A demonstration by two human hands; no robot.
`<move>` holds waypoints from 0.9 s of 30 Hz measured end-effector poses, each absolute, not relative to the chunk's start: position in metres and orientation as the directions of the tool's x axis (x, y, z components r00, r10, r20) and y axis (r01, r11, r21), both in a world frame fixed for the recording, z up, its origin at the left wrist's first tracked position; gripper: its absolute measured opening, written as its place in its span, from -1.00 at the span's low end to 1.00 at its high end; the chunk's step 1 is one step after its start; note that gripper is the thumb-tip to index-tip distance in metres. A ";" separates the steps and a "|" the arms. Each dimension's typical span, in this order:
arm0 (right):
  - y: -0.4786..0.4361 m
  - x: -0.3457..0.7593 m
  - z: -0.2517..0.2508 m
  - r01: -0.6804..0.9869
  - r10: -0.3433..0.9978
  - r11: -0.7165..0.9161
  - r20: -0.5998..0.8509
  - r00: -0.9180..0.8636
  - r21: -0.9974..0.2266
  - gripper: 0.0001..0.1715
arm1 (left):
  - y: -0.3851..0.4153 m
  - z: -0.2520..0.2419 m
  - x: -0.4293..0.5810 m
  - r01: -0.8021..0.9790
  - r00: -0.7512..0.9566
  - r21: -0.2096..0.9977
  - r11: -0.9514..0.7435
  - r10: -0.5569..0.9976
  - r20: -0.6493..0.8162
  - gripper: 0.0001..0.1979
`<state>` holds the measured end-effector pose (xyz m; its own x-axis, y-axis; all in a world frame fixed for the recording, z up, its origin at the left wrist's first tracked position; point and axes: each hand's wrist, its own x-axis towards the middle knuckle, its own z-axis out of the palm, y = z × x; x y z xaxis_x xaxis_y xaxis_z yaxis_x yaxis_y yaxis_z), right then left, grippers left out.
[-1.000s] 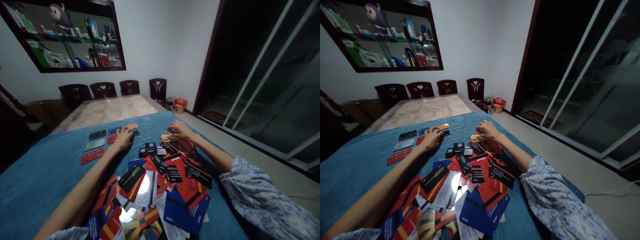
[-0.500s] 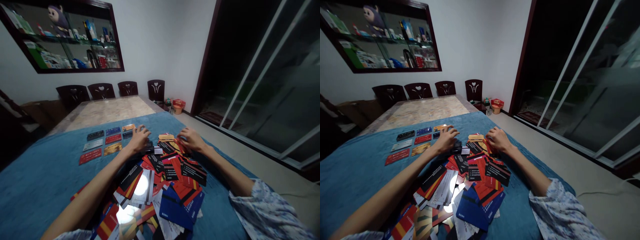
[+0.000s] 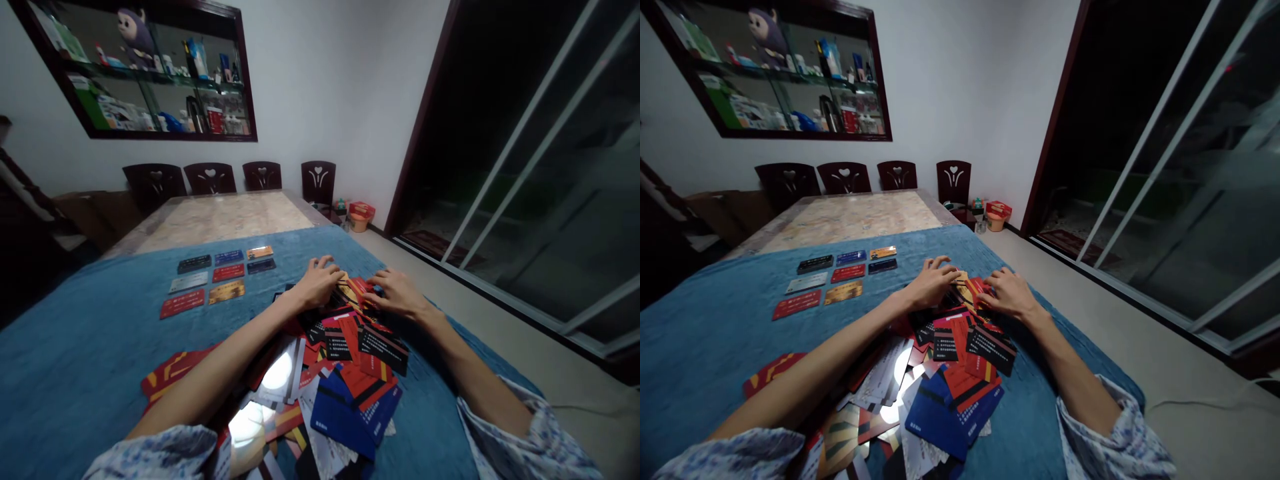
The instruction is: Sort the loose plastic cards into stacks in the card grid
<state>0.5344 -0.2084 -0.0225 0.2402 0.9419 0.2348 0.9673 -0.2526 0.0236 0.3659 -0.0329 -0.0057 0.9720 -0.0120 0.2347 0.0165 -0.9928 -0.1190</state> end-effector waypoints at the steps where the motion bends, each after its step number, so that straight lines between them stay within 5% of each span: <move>1: -0.209 0.533 -0.022 0.966 0.943 -0.257 0.225 0.245 0.025 -0.52 | -0.034 -0.006 0.369 0.005 0.975 -0.122 -0.993 -0.022 0.223 -0.56; 16: -0.212 0.525 -0.021 0.956 0.948 -0.291 0.126 0.294 -0.035 -0.46 | -0.045 -0.010 0.418 -0.193 0.981 -0.132 -0.972 -0.196 0.009 -0.46; 27: -0.211 0.535 -0.029 0.976 0.962 -0.188 0.179 0.205 -0.106 -0.58 | -0.041 -0.007 0.422 -0.257 0.966 -0.160 -0.953 -0.258 -0.020 -0.62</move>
<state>0.5350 -0.2112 -0.0289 0.2045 0.9624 0.1790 0.9765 -0.1879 -0.1057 0.4220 -0.0409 -0.0068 0.9660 -0.2576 -0.0202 -0.2574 -0.9529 -0.1604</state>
